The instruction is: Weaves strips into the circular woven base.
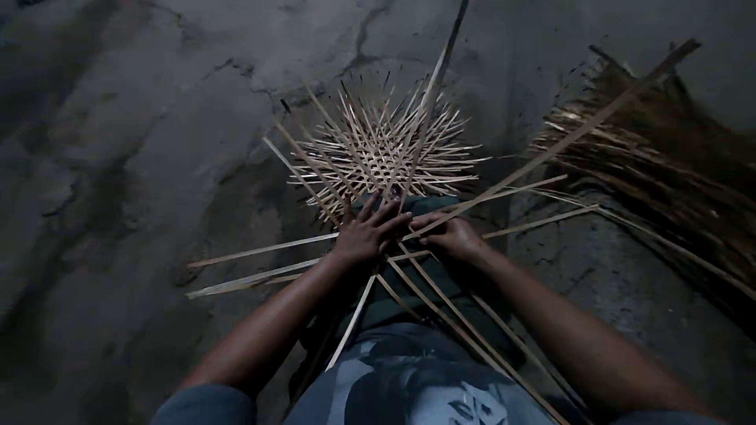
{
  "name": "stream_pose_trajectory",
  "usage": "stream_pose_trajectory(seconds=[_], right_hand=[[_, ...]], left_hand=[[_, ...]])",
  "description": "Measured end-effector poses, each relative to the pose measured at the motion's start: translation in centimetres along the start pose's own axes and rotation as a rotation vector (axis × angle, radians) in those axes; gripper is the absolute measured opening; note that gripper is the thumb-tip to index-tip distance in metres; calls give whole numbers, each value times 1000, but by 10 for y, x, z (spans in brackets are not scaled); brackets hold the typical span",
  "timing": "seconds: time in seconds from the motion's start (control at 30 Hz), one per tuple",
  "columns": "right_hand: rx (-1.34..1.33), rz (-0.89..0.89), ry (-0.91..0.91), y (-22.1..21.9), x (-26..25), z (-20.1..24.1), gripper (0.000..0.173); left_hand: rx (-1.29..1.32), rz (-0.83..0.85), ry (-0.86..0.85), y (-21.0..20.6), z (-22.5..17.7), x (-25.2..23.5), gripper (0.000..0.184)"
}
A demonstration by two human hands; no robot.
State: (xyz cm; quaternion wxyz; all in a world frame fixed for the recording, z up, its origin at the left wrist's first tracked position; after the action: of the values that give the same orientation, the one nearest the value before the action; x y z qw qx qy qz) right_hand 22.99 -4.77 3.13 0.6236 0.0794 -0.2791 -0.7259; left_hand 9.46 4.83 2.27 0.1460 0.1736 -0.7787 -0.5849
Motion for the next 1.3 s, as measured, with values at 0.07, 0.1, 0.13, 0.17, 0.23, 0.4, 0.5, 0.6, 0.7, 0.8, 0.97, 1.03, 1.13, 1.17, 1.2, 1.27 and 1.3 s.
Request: stream_pose_trajectory(seconds=[0.07, 0.1, 0.13, 0.17, 0.23, 0.4, 0.5, 0.6, 0.7, 0.8, 0.97, 1.03, 1.13, 1.17, 1.2, 1.27, 1.3], right_hand=[[5, 1, -19, -1, 0, -2, 32], [7, -1, -32, -1, 0, -3, 31], [9, 2, -38, -2, -1, -4, 31], [23, 12, -43, -3, -1, -6, 30], [47, 31, -44, -4, -2, -6, 30], [16, 53, -27, -3, -2, -3, 33], [13, 59, 19, -3, -5, -1, 35], [-24, 66, 7, -4, -3, 2, 35], [-25, 74, 23, -3, 0, 3, 35], [-27, 59, 23, -1, 5, 0, 35], [-8, 30, 36, -2, 1, -14, 37], [-1, 36, 41, -5, -1, -13, 38], [71, 19, 67, -6, 1, -6, 34], [90, 29, 89, -4, 7, -2, 34], [107, 66, 109, 1, 13, 0, 34], [97, 109, 199, 27, 28, 2, 31], [71, 101, 250, 49, 37, 0, 27]], left_hand=[[-8, -14, 13, 0, 3, -2, 48], [-19, -20, 21, 0, 4, -2, 47], [-24, -20, 29, 0, 4, -3, 46], [-27, -21, 34, 0, 5, -3, 45], [-29, -43, 35, 1, 5, -3, 44], [230, -493, 3, 29, 15, 13, 36], [825, -563, 398, 44, 56, 16, 62], [1463, -254, 827, 34, 76, 6, 61], [1744, -65, 877, 33, 72, -3, 37], [1887, -66, 816, 36, 55, -1, 44], [1991, -138, 625, 25, 30, 0, 49], [2013, -199, 547, 15, 33, -1, 50], [2037, -246, 461, 6, 35, -5, 51], [2017, -239, 415, 5, 33, -7, 50], [1991, -219, 375, 4, 30, -7, 49], [1904, -208, 297, 6, 26, -7, 50], [1885, -220, 258, 6, 26, -7, 51]])
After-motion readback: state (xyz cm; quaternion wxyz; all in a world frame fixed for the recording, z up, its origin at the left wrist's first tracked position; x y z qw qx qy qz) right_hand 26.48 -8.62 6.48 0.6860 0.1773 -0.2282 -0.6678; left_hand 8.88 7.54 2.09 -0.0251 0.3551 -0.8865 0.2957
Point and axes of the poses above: each hand's wrist, its own x-axis away from the middle knuckle, its own y-axis out of the back of the hand, z = x × y, the point moved 9 cm from there along -x, towards the middle knuckle, and after that the axes turned 8 degrees about y, right-handed, at the moved point
